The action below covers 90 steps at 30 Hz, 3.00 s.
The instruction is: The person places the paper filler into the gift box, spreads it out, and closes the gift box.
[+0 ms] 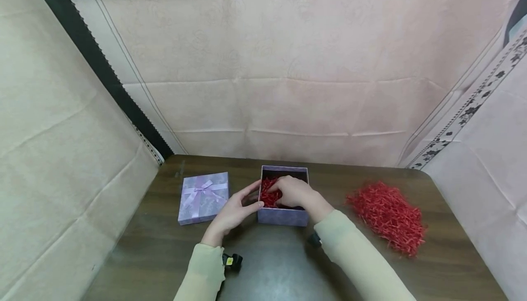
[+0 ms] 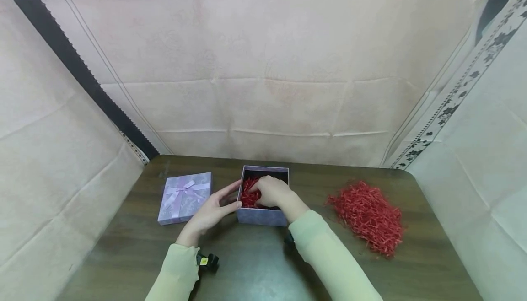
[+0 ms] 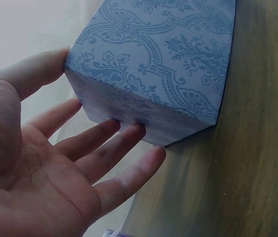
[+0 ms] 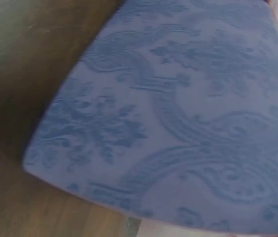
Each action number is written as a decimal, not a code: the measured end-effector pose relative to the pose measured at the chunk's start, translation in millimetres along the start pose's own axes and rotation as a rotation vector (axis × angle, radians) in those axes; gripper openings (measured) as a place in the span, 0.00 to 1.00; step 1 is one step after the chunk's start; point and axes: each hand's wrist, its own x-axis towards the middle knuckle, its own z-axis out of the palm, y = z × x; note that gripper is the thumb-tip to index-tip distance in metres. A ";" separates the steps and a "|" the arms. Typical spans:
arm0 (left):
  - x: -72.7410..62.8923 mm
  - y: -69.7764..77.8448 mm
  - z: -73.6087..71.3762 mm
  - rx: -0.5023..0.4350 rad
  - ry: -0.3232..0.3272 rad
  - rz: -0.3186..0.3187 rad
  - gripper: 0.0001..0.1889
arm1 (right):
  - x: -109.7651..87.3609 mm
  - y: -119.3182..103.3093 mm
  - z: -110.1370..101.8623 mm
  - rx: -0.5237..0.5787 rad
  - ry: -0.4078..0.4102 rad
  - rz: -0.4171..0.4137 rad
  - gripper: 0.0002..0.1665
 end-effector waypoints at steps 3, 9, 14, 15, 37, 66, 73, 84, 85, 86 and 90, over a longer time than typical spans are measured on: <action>0.5 0.5 0.0 0.003 0.001 -0.002 0.39 | -2.5 3.7 -9.2 0.045 -0.002 -0.058 0.25; -0.2 2.6 0.0 0.005 0.008 -0.003 0.39 | -18.9 13.9 -26.6 0.176 0.024 -0.102 0.28; 0.2 2.6 0.6 0.014 0.011 -0.007 0.39 | -37.5 23.4 -33.5 0.261 0.098 -0.120 0.28; 0.5 2.0 0.8 0.016 0.012 -0.006 0.39 | -42.3 25.2 -34.7 0.286 0.116 -0.125 0.27; -0.2 2.0 1.0 0.028 0.015 -0.007 0.40 | -124.7 63.8 2.8 0.486 0.327 0.038 0.28; -0.2 0.1 1.3 0.020 0.015 -0.005 0.39 | -125.0 64.2 13.5 0.468 0.418 0.073 0.20; -0.6 1.7 1.6 0.028 0.021 0.000 0.39 | -123.5 63.7 20.1 0.469 0.424 0.009 0.26; 1.2 -0.8 1.6 0.026 0.015 -0.007 0.39 | -119.5 62.3 20.3 0.376 0.500 -0.018 0.21; 1.2 -1.1 1.5 0.026 0.015 -0.008 0.39 | -120.0 62.1 19.3 0.377 0.504 -0.020 0.21; 1.2 -1.2 1.4 0.024 0.014 -0.009 0.39 | -120.6 61.9 18.4 0.378 0.506 -0.022 0.20; 1.1 -1.5 1.1 0.027 0.017 -0.012 0.39 | -121.1 62.1 17.6 0.377 0.521 -0.023 0.21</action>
